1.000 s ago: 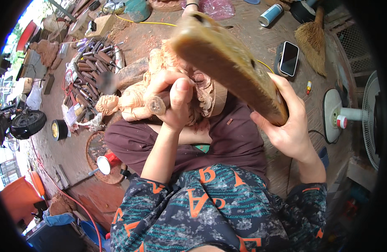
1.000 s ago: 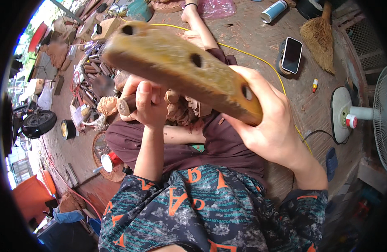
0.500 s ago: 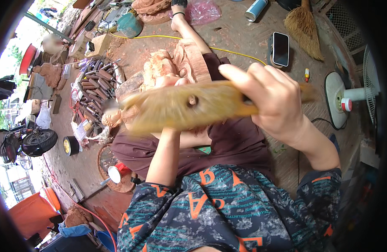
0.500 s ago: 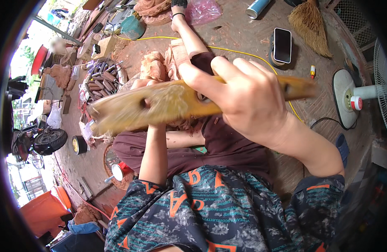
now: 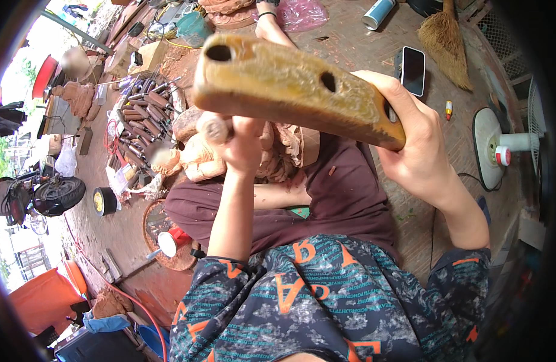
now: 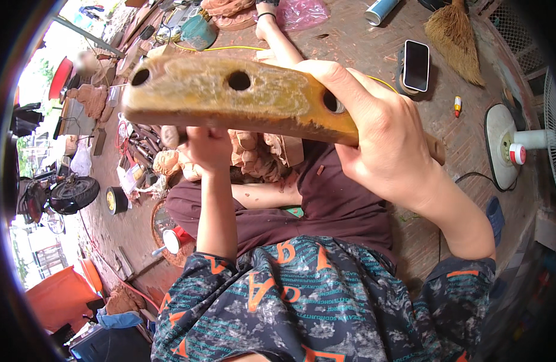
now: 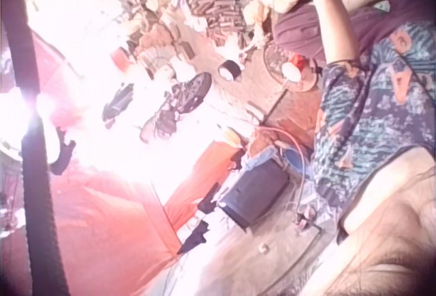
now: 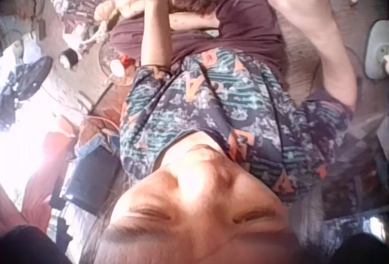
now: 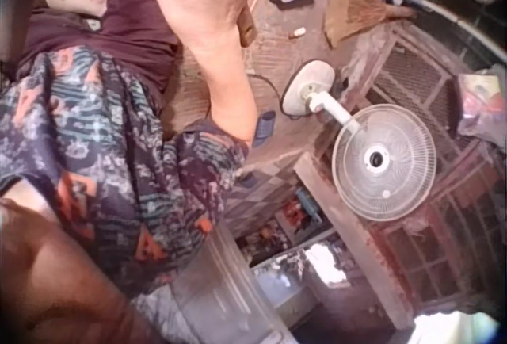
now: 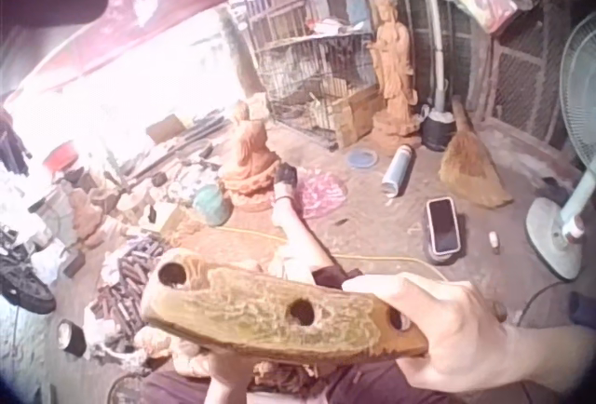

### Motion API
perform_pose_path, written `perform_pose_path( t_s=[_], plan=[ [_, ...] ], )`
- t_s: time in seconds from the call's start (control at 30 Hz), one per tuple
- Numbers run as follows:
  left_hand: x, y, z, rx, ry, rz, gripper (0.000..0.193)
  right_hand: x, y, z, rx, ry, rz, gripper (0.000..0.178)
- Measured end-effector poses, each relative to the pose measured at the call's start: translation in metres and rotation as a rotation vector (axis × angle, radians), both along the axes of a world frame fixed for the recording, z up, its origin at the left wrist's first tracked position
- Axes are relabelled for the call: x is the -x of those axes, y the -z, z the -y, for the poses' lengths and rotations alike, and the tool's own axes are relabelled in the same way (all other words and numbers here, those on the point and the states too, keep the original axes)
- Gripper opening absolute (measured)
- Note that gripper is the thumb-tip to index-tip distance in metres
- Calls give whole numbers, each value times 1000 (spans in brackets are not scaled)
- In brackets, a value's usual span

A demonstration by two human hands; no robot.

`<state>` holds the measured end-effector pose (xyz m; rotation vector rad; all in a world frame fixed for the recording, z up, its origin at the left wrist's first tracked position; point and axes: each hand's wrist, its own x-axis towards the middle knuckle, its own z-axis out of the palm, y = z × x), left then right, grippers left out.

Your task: The person carves a wooden sculpture of a reclining figure using a chisel and a wooden mallet. They repeatedly strike the chisel to shape the wood, occasionally switching tools and adjusting their grip.

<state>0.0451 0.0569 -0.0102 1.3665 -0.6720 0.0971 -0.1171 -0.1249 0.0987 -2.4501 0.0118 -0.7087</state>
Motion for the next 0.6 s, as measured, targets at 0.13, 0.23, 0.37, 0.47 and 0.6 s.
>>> perform_pose_path(
  t_s=[0.13,0.23,0.37,0.47,0.6],
  plan=[
    [-4,-9,18,-122,13,195,9,-3,-7,-4,-208,-70,32,53],
    [-13,-1,9,-377,9,214,20,-5,-6,-2,-198,-52,107,53],
    [-31,58,7,-255,-201,481,37,-5,-18,-5,416,100,-220,57],
    [-19,48,13,-280,-185,472,42,-5,-17,-2,250,68,2,58],
    [-13,25,7,-432,-184,362,31,-5,-10,-3,378,123,-121,56]
  ],
)
